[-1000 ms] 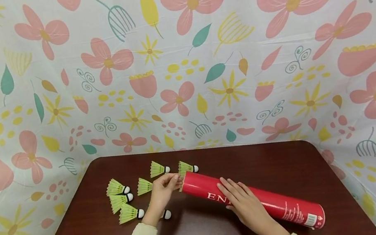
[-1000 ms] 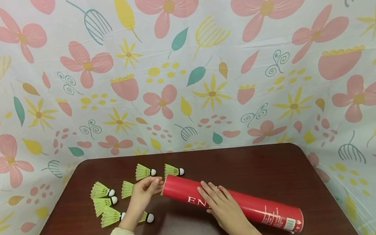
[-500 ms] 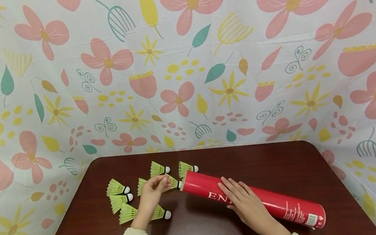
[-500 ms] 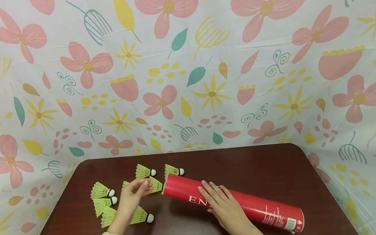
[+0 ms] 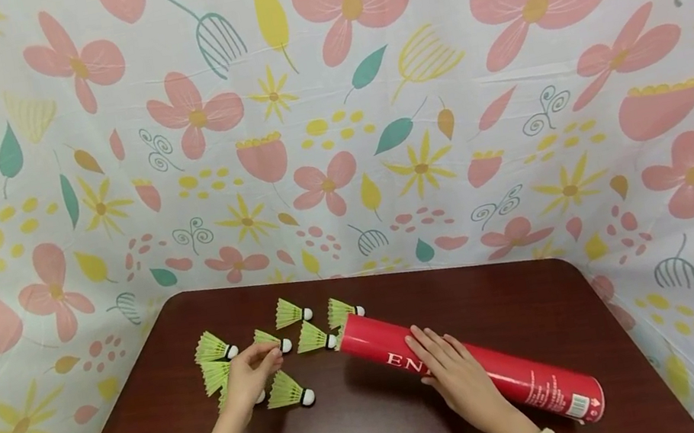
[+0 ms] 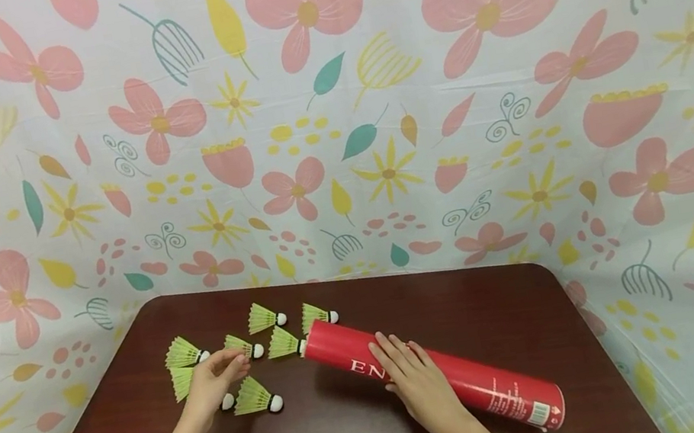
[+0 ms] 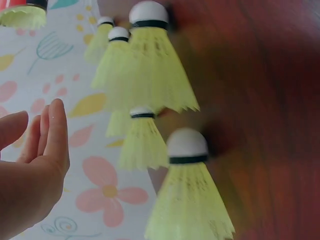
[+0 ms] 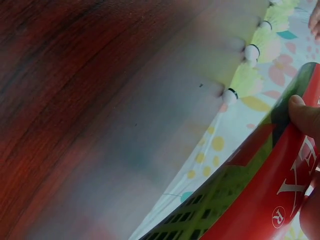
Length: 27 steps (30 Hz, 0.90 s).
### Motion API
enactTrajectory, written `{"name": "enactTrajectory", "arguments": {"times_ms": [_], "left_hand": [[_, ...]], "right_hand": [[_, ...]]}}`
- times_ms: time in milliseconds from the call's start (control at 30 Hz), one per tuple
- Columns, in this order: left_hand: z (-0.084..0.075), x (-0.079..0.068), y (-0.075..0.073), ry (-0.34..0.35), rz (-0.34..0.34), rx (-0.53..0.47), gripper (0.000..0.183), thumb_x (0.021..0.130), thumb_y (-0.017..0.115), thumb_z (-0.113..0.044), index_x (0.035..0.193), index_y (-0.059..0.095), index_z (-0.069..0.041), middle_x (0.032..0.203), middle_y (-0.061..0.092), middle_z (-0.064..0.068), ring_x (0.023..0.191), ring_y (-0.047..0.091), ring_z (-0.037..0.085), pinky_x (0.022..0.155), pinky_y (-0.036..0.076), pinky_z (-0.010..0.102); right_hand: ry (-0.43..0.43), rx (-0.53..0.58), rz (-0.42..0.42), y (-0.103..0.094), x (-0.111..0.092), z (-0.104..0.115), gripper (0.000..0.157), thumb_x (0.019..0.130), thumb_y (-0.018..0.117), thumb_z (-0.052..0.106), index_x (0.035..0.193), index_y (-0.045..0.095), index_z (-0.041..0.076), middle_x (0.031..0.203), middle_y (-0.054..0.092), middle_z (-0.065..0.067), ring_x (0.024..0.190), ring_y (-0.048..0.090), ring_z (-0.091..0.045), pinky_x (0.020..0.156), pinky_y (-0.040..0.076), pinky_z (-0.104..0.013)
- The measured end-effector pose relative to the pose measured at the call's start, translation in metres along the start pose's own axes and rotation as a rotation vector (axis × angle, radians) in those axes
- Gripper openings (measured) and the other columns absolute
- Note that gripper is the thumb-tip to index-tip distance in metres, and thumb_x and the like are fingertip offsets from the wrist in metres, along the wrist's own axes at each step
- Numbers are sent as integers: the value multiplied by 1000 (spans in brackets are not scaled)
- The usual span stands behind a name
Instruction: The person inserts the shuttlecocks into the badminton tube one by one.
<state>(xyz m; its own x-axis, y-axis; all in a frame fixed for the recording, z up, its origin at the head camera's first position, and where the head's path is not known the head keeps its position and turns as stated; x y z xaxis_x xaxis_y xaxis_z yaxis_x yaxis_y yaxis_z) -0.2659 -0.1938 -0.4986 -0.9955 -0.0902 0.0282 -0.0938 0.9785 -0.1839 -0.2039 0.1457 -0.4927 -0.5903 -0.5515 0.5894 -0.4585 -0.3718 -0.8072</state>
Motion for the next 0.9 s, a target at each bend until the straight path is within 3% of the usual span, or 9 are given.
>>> {"name": "enactTrajectory", "arguments": {"times_ms": [100, 233, 333, 600, 900], "left_hand": [[5, -5, -9, -1, -9, 116, 23, 92, 64, -5, 111, 65, 7, 98, 68, 19, 85, 69, 23, 78, 55, 40], [6, -11, -15, 75, -13, 350, 17, 90, 67, -6, 106, 69, 1, 96, 69, 14, 85, 67, 26, 70, 54, 34], [7, -15, -17, 116, -6, 464, 14, 88, 69, -5, 101, 70, 0, 91, 69, 10, 80, 65, 24, 63, 52, 31], [14, -21, -13, 104, 27, 558, 6, 83, 74, -6, 88, 72, -3, 80, 69, 4, 68, 62, 16, 55, 49, 31], [24, -22, -7, 73, 35, 485, 8, 82, 74, -3, 82, 70, 3, 67, 65, 4, 54, 58, 13, 49, 47, 27]], "right_hand": [[-1, -1, -4, 1, -1, 0, 61, 105, 15, 42, 145, 41, 5, 150, 39, -13, 130, 45, -31, 103, 33, -47], [0, -6, 4, 2, -1, 0, 61, 105, 16, 43, 146, 40, 5, 150, 38, -13, 130, 45, -30, 103, 32, -46], [0, -8, 13, 3, -1, 0, 60, 105, 17, 43, 146, 39, 6, 151, 37, -12, 130, 45, -30, 103, 33, -46], [-7, -13, -7, 3, 0, 2, 60, 105, 16, 41, 145, 41, 5, 150, 39, -13, 129, 46, -31, 101, 35, -48], [1, -15, 14, 4, -1, 2, 59, 105, 16, 42, 146, 39, 6, 151, 38, -12, 130, 45, -29, 104, 33, -47]]}}
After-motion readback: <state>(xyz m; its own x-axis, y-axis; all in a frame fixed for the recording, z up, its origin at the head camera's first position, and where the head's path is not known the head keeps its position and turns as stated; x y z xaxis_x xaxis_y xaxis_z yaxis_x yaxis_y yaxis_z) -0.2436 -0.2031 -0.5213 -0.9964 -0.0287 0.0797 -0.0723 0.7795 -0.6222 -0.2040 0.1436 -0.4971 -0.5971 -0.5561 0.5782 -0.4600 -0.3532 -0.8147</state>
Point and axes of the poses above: each hand's wrist, its own x-axis towards the middle knuckle, its own y-axis out of the palm, z = x × y, the point moved 6 cm from there along x, towards the middle knuckle
